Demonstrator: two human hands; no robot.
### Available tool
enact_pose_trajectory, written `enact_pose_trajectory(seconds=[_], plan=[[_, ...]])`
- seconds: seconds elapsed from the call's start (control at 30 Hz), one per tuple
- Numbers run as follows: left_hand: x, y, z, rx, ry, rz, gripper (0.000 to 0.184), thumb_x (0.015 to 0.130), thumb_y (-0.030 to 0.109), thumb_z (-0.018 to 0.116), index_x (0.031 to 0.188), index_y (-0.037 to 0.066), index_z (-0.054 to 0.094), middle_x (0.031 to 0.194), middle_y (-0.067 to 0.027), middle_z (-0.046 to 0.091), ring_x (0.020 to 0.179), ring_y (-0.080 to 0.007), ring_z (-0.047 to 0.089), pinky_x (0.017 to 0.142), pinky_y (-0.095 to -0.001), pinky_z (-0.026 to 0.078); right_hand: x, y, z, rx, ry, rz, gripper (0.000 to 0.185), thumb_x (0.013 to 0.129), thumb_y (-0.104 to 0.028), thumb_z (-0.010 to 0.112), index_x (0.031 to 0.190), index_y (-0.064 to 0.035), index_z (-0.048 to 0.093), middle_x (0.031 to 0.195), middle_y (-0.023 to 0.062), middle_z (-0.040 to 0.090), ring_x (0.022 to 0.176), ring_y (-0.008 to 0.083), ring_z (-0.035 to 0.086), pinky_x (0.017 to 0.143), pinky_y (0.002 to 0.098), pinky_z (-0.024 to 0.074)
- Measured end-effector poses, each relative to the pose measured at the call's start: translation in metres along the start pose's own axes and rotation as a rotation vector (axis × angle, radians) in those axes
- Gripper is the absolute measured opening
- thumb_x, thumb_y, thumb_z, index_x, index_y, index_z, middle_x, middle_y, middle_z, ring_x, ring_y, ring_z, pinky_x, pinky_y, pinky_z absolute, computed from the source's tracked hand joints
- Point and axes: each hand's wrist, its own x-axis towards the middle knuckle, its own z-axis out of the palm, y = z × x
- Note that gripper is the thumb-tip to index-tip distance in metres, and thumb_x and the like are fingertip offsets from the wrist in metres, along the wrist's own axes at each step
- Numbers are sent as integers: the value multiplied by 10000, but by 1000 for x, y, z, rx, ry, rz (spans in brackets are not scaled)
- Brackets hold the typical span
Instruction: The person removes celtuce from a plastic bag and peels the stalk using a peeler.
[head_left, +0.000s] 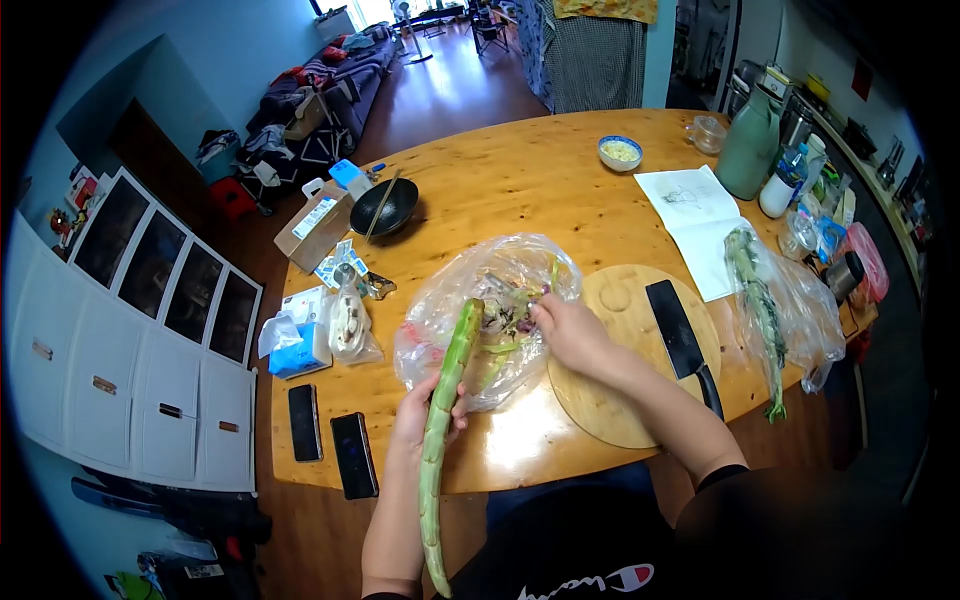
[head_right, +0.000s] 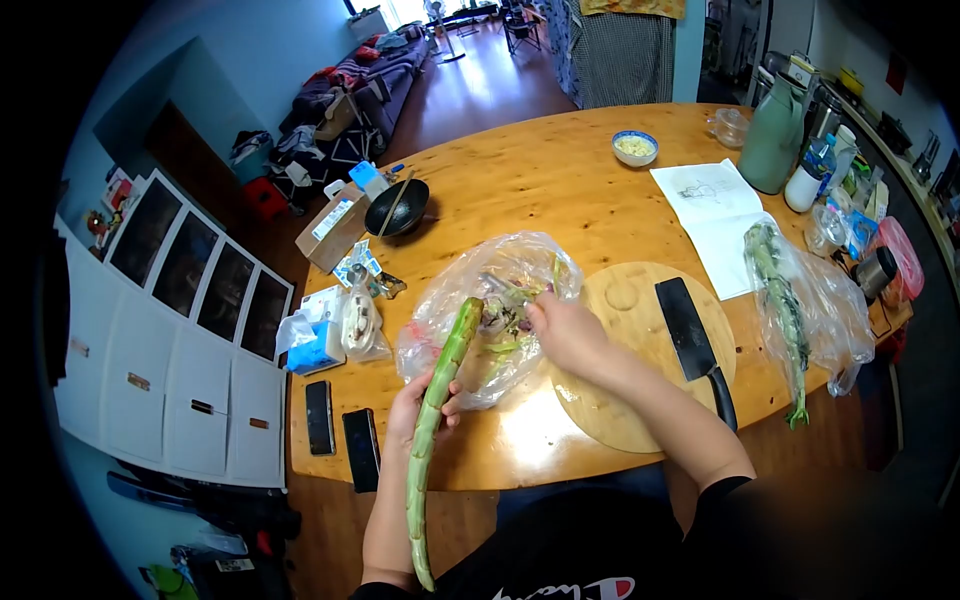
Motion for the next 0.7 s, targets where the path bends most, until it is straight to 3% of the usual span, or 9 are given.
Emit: enact_pose_trajectory(seconds=[0.07, 0.13, 0.2, 0.33, 0.43, 0.47, 0.6, 0.7], plan=[[7, -3, -1, -88, -26, -69, 294, 1058, 315, 405, 1114, 51, 524, 829, -61, 572, 625, -128, 549, 469, -230, 485, -17, -23, 0, -133, -66, -24, 318, 1031, -349, 475, 960, -53, 568, 758, 208, 671, 733, 408, 673, 657, 531, 530], [21, -7, -15, -178, -161, -156, 308, 1059, 324, 403, 1122, 48, 526, 815, -51, 565, 631, -119, 543, 490, -227, 490, -35, -34, 6, -179, -69, -280, 301, 1027, -347, 491, 935, -65, 538, 700, 176, 654, 644, 383, 662, 571, 509, 518], [29, -9, -18, -141, -118, -172, 328, 1066, 344, 400, 1148, 50, 521, 811, -46, 561, 614, -111, 534, 473, -222, 480, -45, -40, 16, -213, 1, -523, 276, 1015, -334, 522, 904, -81, 523, 601, 133, 614, 538, 340, 645, 471, 479, 496], [25, -11, -12, -29, -160, -92, 352, 1076, 384, 394, 1201, 75, 509, 813, -46, 556, 585, -98, 522, 441, -218, 465, -12, -19, 12, -275, 18, -373, 277, 1008, -327, 527, 910, -68, 540, 582, 153, 612, 540, 365, 642, 471, 492, 496], [27, -7, -13, 20, -119, -89, 355, 1080, 390, 392, 1260, 104, 500, 812, -54, 555, 567, -105, 524, 423, -220, 460, -18, -28, 8, -270, -33, -387, 288, 1010, -333, 523, 906, -66, 552, 593, 163, 620, 544, 375, 641, 484, 499, 502], [27, -7, -12, 24, -129, -66, 355, 1080, 382, 394, 1286, 110, 494, 811, -56, 554, 567, -108, 528, 425, -221, 463, -23, -30, 13, -213, -18, -439, 291, 1011, -333, 518, 901, -66, 555, 590, 165, 617, 558, 381, 645, 507, 509, 508], [21, -6, -1, 90, -113, 6, 381, 1081, 357, 401, 1373, 120, 458, 811, -66, 552, 564, -116, 535, 429, -224, 469, 6, -4, 17, -240, 87, -290, 286, 1013, -327, 513, 927, -58, 552, 620, 180, 633, 590, 400, 655, 540, 525, 518], [18, -4, 1, 107, -133, 40, 395, 1081, 350, 404, 1398, 117, 443, 815, -71, 555, 569, -117, 538, 431, -226, 472, -8, -25, 8, -278, -38, -307, 291, 1014, -329, 511, 932, -55, 564, 647, 181, 650, 591, 404, 653, 547, 520, 523]])
